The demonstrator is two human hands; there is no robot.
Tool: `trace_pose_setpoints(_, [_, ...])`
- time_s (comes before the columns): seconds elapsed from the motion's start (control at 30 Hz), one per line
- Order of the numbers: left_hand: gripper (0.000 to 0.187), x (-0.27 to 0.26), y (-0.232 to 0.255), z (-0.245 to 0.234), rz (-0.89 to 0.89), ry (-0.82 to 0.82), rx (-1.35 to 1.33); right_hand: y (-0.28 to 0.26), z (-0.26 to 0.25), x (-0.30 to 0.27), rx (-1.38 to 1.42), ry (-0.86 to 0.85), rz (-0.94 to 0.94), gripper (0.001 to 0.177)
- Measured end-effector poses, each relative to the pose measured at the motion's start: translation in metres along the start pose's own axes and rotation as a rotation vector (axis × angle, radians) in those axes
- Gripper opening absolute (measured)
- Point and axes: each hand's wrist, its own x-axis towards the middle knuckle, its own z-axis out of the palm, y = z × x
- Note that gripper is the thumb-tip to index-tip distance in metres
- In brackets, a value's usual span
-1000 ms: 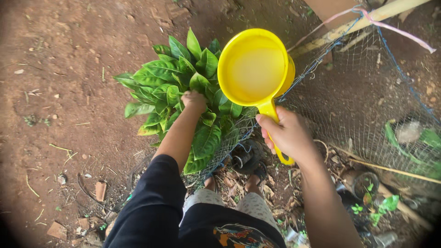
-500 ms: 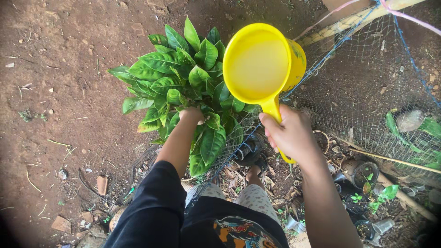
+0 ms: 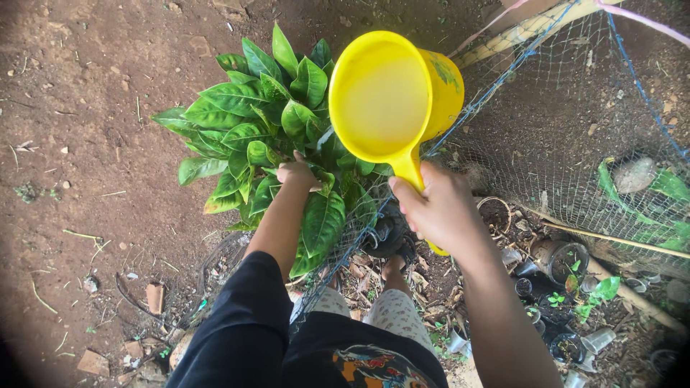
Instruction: The person carries a yellow pitcher and pours water onto plants in a garden, refilling the pitcher from a black bucket.
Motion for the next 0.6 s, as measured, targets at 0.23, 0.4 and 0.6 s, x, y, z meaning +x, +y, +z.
trace_pose_setpoints(0.23, [0.150,0.030,0.015,0.000,0.293,0.268,-0.357,-0.001,0.001,0.001,-0.053,-0.002,-0.021,0.019])
trace_pose_setpoints(0.4, [0.158,0.048,0.038,0.013,0.405,0.539,-0.718,-0.004,0.003,0.002,-0.071,-0.006,0.037,0.019])
trace_pose_setpoints(0.6, [0.140,0.059,0.065,0.028,0.452,0.353,-0.608,-0.006,0.003,0.001,-0.102,0.022,0.017,0.020])
